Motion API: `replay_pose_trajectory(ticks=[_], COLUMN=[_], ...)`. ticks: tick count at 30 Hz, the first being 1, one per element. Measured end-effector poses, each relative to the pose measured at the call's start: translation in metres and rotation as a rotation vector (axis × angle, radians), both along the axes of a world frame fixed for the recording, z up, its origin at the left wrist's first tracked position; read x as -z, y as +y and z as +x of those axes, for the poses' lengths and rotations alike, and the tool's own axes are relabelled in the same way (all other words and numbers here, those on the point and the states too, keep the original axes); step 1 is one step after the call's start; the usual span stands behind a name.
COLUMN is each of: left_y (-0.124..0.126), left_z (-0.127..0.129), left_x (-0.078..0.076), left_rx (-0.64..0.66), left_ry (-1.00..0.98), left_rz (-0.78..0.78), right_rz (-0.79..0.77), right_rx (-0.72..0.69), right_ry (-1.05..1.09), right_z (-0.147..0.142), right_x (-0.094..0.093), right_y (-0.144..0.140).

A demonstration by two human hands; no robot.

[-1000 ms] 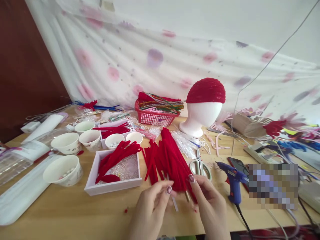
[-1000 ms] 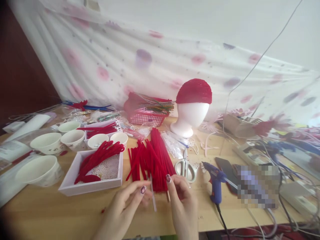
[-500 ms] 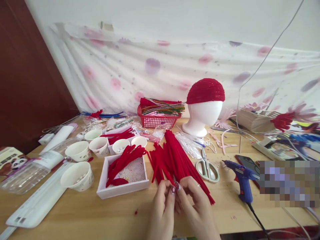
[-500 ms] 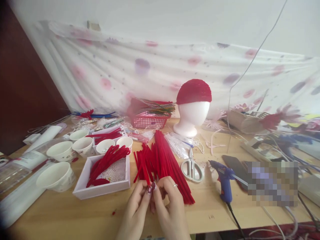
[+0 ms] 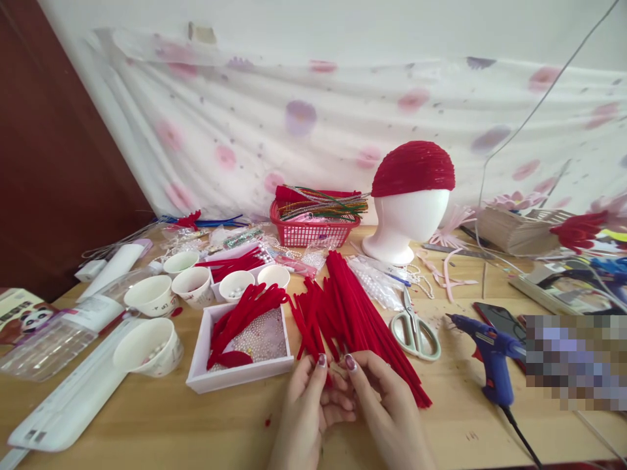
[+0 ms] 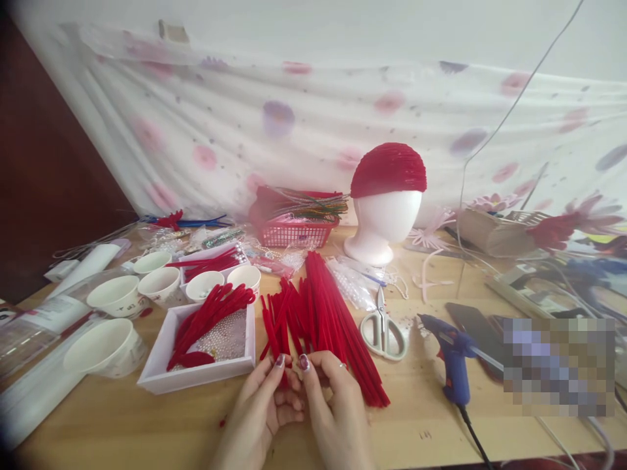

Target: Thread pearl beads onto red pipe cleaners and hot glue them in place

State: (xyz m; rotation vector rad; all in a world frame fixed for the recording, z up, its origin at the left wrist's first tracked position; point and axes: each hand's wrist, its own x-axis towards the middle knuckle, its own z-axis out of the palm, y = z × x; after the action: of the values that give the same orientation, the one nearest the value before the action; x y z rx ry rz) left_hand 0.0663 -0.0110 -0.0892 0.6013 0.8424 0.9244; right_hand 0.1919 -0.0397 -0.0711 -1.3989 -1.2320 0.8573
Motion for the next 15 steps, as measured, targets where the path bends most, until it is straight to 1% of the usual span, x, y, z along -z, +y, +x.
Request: replay_pose_trajectory(ticks=[4,6,8,10,11,13,15], left_y=[-0.006,-0.014,-0.023,-0.028,-0.029,-0.027,-0.023], left_z=[-0.001,-0.004,-0.008,-0.012,-0.013,-0.017,-0.022], left_x=[0.002,0.000,-0.003,-0.007,-0.009,-0.014,-0.019], left_rx=[0.066,0.139,0.224,0.279,0.282,0.249,0.196], left_ry=[0.003,0.029,0.091,0.198,0.270,0.452,0.657], left_rz=[-0.013,0.004,0.058,0.151,0.213,0.363,0.549], right_rz=[-0.023,-0.029,-0.033,-0.046,-0.059,-0.099,-0.123], right_rx=[0.054,0.098,0.138,0.160,0.161,0.155,0.158], right_ry=[0.065,0.141,0.237,0.340,0.396,0.503,0.567], right_z=[-0.004,-0.008,-0.013,-0.020,-0.023,-0.026,-0.026], right_x=[0.000,-0.002,-0.007,-0.015,-0.019,-0.026,-0.031], right_y=[0.001,0.001,0.002,0.002,0.002,0.002,0.002])
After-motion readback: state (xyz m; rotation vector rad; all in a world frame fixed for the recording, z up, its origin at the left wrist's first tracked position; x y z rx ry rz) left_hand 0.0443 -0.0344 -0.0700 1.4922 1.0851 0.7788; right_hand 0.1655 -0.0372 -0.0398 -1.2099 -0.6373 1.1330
